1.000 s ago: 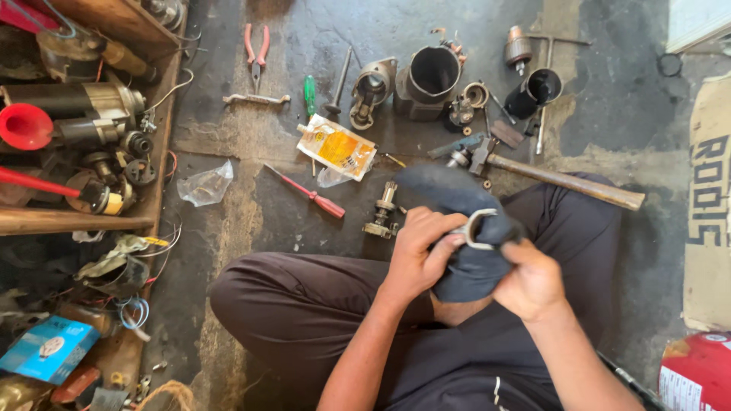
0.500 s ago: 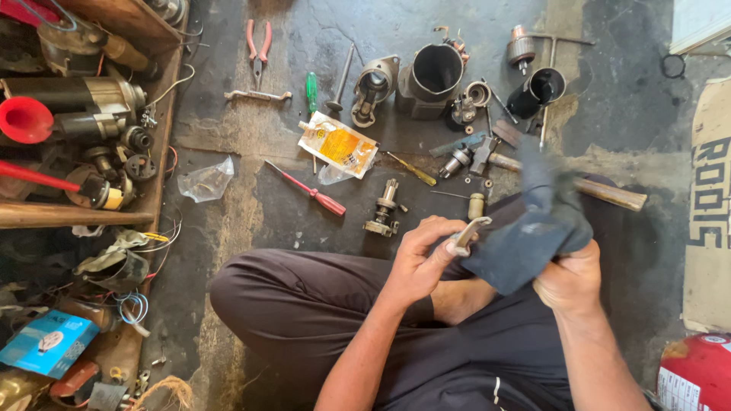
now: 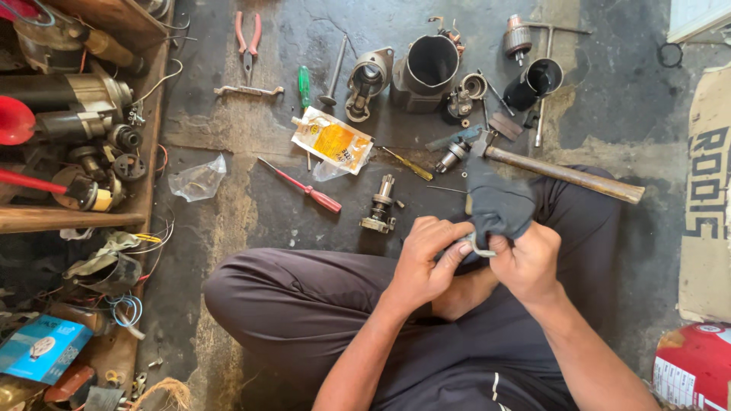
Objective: The person sits on the floor and cleans a small metal part with a dark cloth. They then insert the part into a cylindrical motor component, apply oil from a bottle, and rotate the internal mechanism. The person wipes the assembly with a pink cloth and continues to handle the motor parts.
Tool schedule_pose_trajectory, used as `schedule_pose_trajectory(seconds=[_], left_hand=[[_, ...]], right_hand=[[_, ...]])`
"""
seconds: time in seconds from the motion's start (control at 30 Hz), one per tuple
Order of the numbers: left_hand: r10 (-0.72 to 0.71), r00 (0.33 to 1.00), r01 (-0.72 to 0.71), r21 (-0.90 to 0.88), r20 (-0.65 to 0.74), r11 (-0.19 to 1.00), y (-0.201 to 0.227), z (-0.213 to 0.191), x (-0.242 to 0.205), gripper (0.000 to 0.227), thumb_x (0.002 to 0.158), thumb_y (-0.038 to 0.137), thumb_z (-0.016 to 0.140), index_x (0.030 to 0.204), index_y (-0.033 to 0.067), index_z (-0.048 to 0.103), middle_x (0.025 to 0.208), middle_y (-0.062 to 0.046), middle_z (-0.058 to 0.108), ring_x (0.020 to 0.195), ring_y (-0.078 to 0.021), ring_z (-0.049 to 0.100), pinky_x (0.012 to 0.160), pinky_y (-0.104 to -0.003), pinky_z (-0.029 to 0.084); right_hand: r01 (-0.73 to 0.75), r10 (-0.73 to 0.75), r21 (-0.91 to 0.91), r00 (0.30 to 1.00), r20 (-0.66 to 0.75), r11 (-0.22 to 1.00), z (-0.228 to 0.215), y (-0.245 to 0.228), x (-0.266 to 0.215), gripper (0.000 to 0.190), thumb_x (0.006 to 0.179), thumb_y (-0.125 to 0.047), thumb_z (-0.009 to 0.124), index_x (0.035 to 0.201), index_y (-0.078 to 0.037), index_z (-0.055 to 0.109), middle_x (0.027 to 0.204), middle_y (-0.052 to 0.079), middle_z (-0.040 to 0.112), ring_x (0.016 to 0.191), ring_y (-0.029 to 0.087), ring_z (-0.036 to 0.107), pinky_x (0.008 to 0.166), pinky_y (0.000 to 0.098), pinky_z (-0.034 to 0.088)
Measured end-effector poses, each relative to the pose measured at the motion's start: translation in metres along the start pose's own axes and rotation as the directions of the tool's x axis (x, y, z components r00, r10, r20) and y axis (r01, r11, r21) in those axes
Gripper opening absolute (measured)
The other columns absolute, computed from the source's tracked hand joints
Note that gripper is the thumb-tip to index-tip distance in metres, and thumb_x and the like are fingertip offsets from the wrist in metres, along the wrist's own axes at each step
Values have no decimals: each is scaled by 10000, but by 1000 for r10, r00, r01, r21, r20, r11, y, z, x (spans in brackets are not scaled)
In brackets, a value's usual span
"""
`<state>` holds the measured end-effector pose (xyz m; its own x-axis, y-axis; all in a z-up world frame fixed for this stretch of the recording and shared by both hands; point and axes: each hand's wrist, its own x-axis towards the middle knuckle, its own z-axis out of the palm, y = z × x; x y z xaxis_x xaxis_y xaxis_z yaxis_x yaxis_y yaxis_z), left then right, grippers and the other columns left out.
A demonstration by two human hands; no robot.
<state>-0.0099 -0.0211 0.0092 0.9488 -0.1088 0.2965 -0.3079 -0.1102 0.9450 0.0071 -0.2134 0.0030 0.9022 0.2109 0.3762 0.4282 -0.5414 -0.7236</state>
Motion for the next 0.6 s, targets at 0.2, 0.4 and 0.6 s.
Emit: schedule_pose_trajectory(seconds=[0.2,0.4,0.6], left_hand=[[129,992,-127,129,-7,983,5,1,6,209,942,134,707,1138,67,681,947,-68,665,895,-274,598,931,-392,431],[263,962,-219,366,-75,905,6,-7,3,253,922,109,746,1169,87,696,1043,-27,697,919,-219,622,938,-400,412],[235,972,-209,564,27,799,-7,7,4,329,869,73,733,1193,62,673,915,-28,625,866,-217,598,979,-433,412]], right_hand=[[126,-166,-166,953,-255,978,-8,11,16,138,1004,-75,683,1028,60,663,870,157,664,762,294,634,706,391,504],[-241,397,471,879,-266,849,-60,-7,39,97,950,-21,556,971,18,643,920,70,687,823,157,650,764,299,527],[211,16,-450,893,449,868,-39,-45,20,211,775,-154,812,752,-10,659,776,166,546,557,313,571,490,438,498]])
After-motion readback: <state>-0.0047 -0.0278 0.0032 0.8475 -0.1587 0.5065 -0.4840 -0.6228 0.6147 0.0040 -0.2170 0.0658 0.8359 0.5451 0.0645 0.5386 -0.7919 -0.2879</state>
